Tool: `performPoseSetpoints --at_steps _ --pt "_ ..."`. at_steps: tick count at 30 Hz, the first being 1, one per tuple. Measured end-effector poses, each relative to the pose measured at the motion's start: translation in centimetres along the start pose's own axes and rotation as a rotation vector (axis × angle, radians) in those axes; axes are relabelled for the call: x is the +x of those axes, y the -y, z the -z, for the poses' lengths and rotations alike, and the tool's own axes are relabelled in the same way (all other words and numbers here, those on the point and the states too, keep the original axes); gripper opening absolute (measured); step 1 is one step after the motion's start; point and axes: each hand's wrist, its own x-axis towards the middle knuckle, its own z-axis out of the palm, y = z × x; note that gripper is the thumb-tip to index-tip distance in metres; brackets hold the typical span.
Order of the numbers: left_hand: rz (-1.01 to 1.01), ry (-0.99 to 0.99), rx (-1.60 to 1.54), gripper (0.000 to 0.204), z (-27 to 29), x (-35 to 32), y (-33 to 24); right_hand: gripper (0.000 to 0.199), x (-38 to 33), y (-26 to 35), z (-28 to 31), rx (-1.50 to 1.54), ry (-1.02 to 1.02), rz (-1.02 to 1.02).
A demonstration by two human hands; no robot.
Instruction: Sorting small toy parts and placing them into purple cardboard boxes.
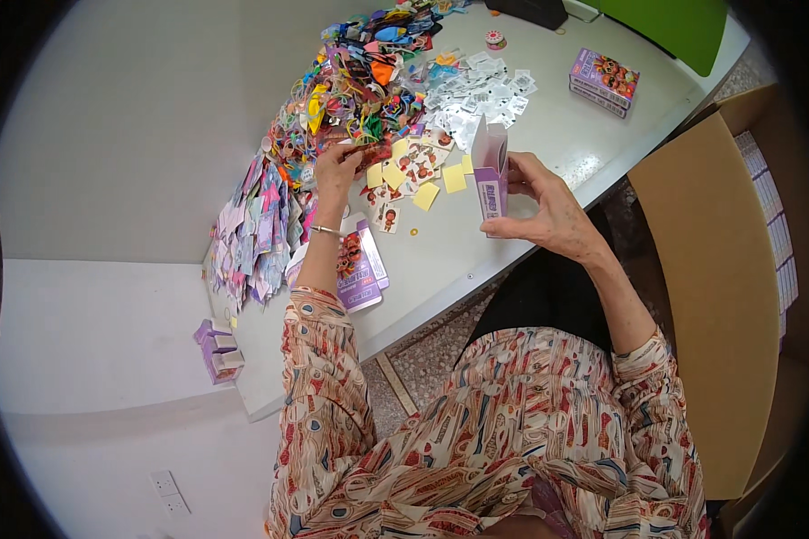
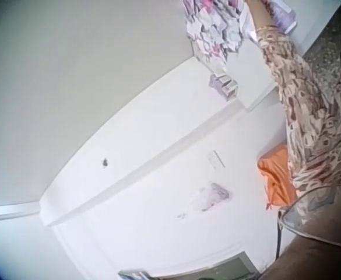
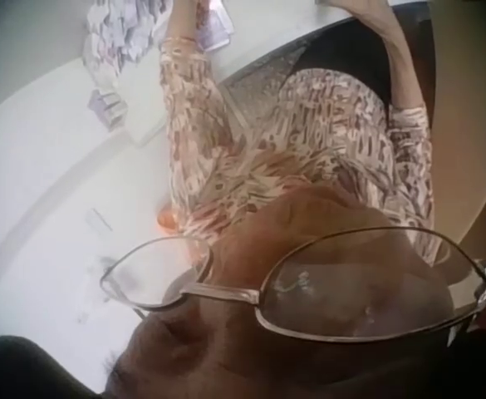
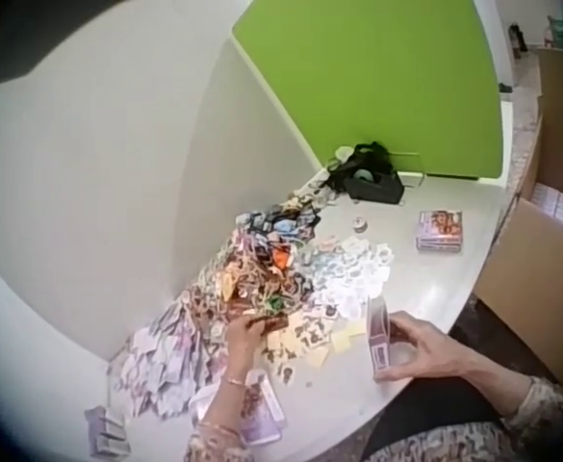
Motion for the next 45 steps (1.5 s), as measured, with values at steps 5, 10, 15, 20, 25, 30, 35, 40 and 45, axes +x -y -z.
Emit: performPoseSetpoints --at_steps 5,10,15,20,25,30,35,40,45 --pt "-0.025 -0.071 -0.003 0.018 -0.6 -0.2 0.1 0.077 0.0 -0.2 0.2 -0.028 -0.005 -0.005" --pt "-0.080 -0.042 0.028 0.015 0.0 0.4 1.0 0.077 0.0 -0.2 0.1 -0.030 0.007 -0.007" --pt "-0.030 0.007 0.042 0.009 2.3 -0.7 0.0 0.076 0.0 0.0 -0.2 -0.053 -0.009 0.034" --pt "0.104 0.141 -0.500 0.011 6.2 -2.5 -8.5 0.072 0.2 0.3 0.4 -0.320 -0.112 0.046" --pt "0.092 0.338 -0.984 0.012 9.9 -4.2 -16.5 0.071 1.4 -0.2 -0.6 -0.783 -0.261 0.100" --pt "0.064 0.466 -1.125 0.014 7.4 -6.2 -19.2 0.070 1.5 0.1 -1.3 -0.863 -0.248 0.131" --pt "0.094 0.461 -0.973 0.013 3.1 -7.6 -18.8 0.071 0.7 0.6 -1.5 -0.854 -0.243 0.108" --pt "-0.026 0.360 -0.694 0.009 0.8 -8.7 -18.0 0.071 0.4 0.5 -1.2 -0.890 -0.230 0.059" --pt "-0.426 0.336 -0.088 0.009 0.3 -9.5 -19.5 0.071 0.1 -0.5 -1.7 -0.926 -0.213 0.090"
